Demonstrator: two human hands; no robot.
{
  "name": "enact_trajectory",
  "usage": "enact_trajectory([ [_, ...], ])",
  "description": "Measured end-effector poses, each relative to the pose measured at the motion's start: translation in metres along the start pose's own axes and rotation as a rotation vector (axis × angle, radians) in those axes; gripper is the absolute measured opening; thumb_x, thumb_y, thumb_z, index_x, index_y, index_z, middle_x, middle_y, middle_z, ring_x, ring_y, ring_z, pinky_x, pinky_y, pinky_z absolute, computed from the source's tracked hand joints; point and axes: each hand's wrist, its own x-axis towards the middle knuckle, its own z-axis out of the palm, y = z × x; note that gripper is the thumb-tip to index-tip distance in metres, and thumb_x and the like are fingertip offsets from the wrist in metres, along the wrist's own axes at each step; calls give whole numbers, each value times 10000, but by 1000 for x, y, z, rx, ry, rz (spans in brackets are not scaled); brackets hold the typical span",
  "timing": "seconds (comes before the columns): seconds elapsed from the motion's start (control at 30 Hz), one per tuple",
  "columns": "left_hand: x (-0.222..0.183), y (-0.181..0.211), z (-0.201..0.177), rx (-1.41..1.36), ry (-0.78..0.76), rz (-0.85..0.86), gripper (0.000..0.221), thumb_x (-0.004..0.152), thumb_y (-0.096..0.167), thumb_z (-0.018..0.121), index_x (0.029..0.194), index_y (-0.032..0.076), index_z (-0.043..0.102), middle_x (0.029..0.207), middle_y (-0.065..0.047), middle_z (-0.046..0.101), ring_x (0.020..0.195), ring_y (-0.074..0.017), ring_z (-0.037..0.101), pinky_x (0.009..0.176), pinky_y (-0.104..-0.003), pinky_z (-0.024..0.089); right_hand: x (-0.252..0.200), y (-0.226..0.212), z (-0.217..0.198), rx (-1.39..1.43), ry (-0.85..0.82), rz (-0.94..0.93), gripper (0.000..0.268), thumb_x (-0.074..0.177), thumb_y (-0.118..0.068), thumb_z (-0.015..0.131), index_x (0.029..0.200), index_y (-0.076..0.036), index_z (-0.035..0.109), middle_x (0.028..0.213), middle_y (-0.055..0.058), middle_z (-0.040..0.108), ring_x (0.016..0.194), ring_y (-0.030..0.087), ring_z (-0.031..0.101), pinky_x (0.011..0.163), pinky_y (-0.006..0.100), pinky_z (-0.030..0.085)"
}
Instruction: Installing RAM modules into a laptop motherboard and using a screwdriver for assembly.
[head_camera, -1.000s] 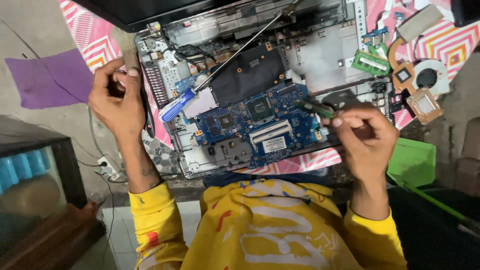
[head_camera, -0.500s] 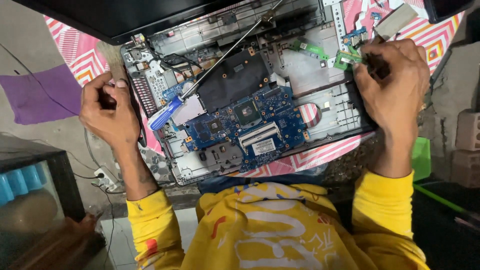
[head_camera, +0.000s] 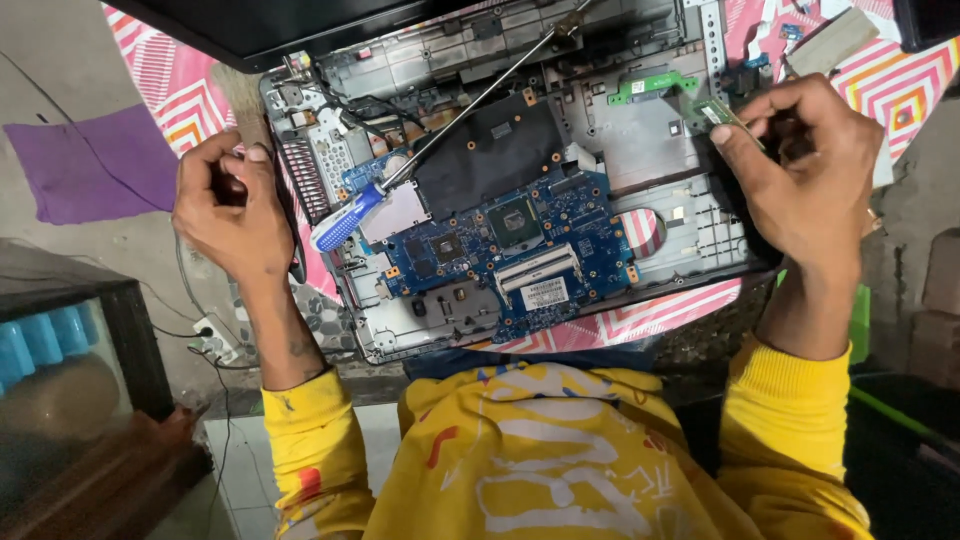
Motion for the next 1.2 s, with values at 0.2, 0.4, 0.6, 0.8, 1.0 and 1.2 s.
enact_trajectory([
  [0.2,-5,-5,-24,-226,-4,36,160,1036,-52,605,1191,-91,612,963,-191,640,756,-222,552,684,-338,481,-37,-50,29,603,127,215,278,973,136,655,1168,-12,523,1033,80,602,825,103,550,774,199,482],
  [0.4,-65,90,-33,-431,-80,-54,181,970,111,592,1141,50,593,844,-34,609,658,-120,542,601,-256,510,-80,-92,56,692,80,387,244,881,53,679,1098,-23,597,825,4,589,638,40,442,635,164,377],
  [0.6,-90,140,10,-1051,-436,-194,372,892,115,733,1239,3,663,814,-111,716,600,-166,631,530,-292,517,-88,-75,91,719,17,171,223,815,154,721,1014,174,622,815,265,680,650,290,734,561,331,584],
  [0.8,-95,129,25,-1118,-467,-249,380,935,60,682,1310,23,637,846,-117,717,664,-123,660,556,-259,538,-60,-84,96,586,-109,71,176,845,146,715,1017,125,693,882,230,710,741,339,745,622,343,601],
  [1.0,-91,128,28,-1021,-445,-165,286,893,57,691,1177,25,706,758,-141,696,550,-158,615,486,-270,517,-51,-84,90,526,-188,-31,191,837,96,718,1027,82,729,812,193,715,699,300,731,576,321,562],
  [1.2,-91,126,32,-1038,-384,-154,303,899,56,686,1201,24,696,756,-137,685,556,-137,602,497,-272,525,-48,-79,89,500,-213,-199,461,732,-76,882,1140,39,699,1068,191,696,875,335,724,697,378,580],
])
